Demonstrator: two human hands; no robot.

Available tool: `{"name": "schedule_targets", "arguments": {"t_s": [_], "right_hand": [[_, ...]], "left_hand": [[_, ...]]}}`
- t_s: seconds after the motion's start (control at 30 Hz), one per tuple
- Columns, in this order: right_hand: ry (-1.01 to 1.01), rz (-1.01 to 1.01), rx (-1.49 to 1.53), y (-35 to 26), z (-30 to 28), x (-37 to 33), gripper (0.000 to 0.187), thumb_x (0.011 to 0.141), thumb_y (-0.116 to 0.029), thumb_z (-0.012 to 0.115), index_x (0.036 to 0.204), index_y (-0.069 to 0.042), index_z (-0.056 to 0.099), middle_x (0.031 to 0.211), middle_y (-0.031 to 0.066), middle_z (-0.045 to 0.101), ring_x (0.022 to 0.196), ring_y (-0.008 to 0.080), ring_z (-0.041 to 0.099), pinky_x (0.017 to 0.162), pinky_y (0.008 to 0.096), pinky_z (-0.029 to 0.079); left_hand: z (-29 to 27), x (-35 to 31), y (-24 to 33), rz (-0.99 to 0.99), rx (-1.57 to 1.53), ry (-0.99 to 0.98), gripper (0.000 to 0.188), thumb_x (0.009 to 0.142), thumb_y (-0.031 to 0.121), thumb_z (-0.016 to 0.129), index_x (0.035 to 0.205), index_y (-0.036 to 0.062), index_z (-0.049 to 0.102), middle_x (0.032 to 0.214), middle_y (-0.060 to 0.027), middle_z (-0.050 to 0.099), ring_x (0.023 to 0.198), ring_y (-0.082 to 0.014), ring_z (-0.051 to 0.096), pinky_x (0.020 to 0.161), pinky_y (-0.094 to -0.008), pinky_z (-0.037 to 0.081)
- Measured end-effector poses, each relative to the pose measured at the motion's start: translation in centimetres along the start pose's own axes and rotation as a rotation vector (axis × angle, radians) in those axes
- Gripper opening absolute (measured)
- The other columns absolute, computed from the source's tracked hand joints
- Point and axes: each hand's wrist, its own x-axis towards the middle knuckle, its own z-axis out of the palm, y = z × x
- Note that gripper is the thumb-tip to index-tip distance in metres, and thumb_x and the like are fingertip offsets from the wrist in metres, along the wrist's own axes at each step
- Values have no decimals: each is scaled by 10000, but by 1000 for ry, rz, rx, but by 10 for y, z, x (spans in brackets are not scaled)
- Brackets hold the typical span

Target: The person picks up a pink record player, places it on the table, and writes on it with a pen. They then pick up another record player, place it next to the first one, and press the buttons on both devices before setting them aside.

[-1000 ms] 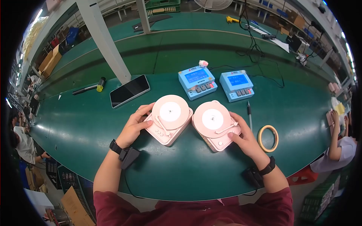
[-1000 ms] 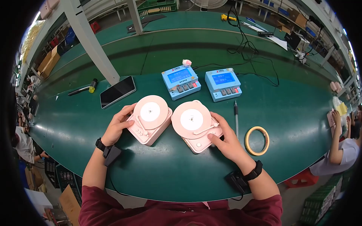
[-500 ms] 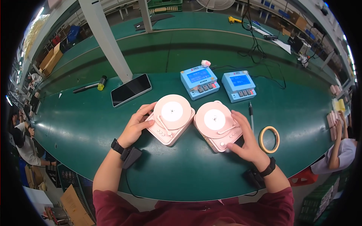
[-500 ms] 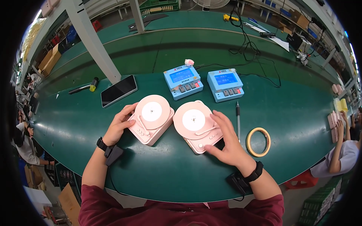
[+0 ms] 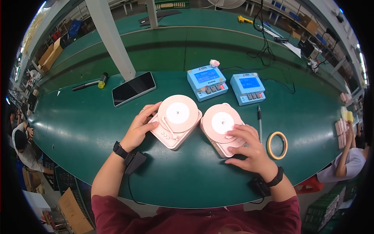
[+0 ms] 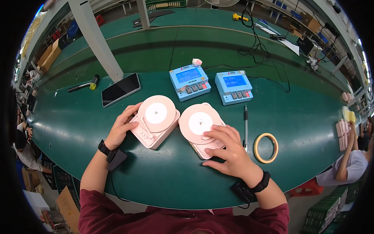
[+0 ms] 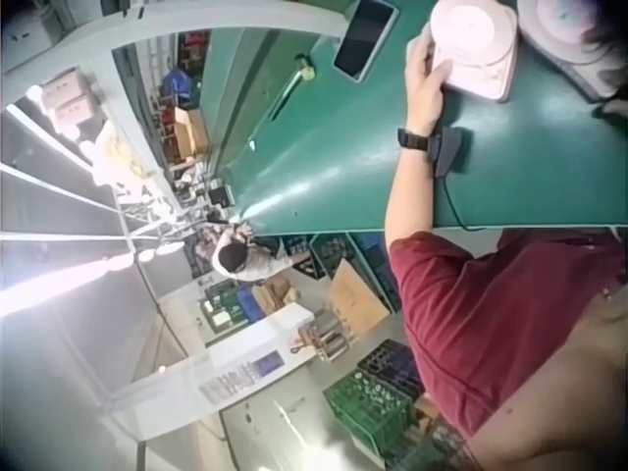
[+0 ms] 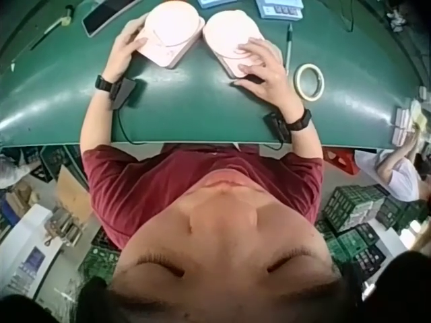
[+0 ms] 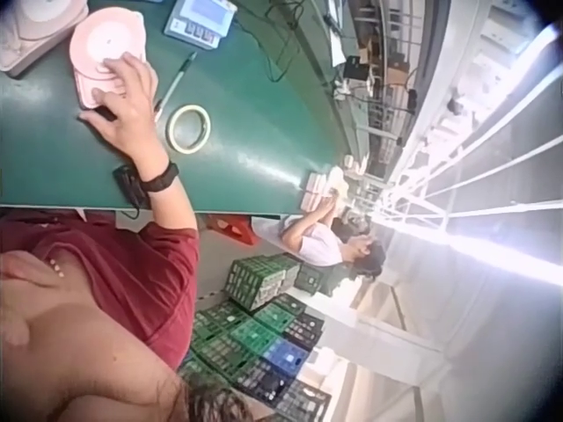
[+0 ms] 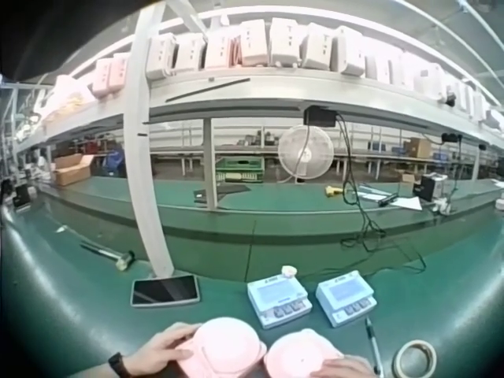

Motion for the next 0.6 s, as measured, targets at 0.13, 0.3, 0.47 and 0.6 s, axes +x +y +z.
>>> {"name": "schedule_targets", "arguments": {"t_s": [0.13, 0.3, 0.47, 0.6], "right_hand": [[10, -3, -63, 0, 3, -1, 344, 604, -192, 892, 861, -106, 680, 1233, 126, 621, 1210, 363, 536, 1046, 542, 363], [31, 0, -61, -1, 6, -4, 324, 611, -178, 886, 852, -105, 682, 1203, 109, 639, 1189, 332, 555, 1045, 543, 365], [62, -7, -53, 1, 6, -5, 305, 609, -168, 883, 846, -111, 699, 1177, 99, 649, 1122, 308, 575, 1034, 535, 372], [82, -34, -23, 2, 4, -8, 295, 608, -165, 881, 842, -109, 710, 1154, 99, 651, 1068, 300, 582, 1009, 517, 382]], "left_hand": [[4, 1, 1, 27, 104, 56, 523, 911, 148, 546, 1405, -2, 463, 1213, -63, 482, 1031, -148, 494, 950, -262, 397], [4, 0, -2, 93, 285, 118, 436, 940, 190, 517, 1323, -19, 515, 1134, -78, 521, 1024, -168, 497, 933, -280, 403], [9, 1, 1, 114, 333, 130, 397, 953, 198, 510, 1281, -25, 535, 1150, -92, 534, 1039, -189, 514, 927, -291, 409], [9, -2, -2, 106, 334, 143, 387, 955, 190, 518, 1276, -27, 536, 1178, -103, 537, 1051, -199, 524, 931, -294, 410]]}}
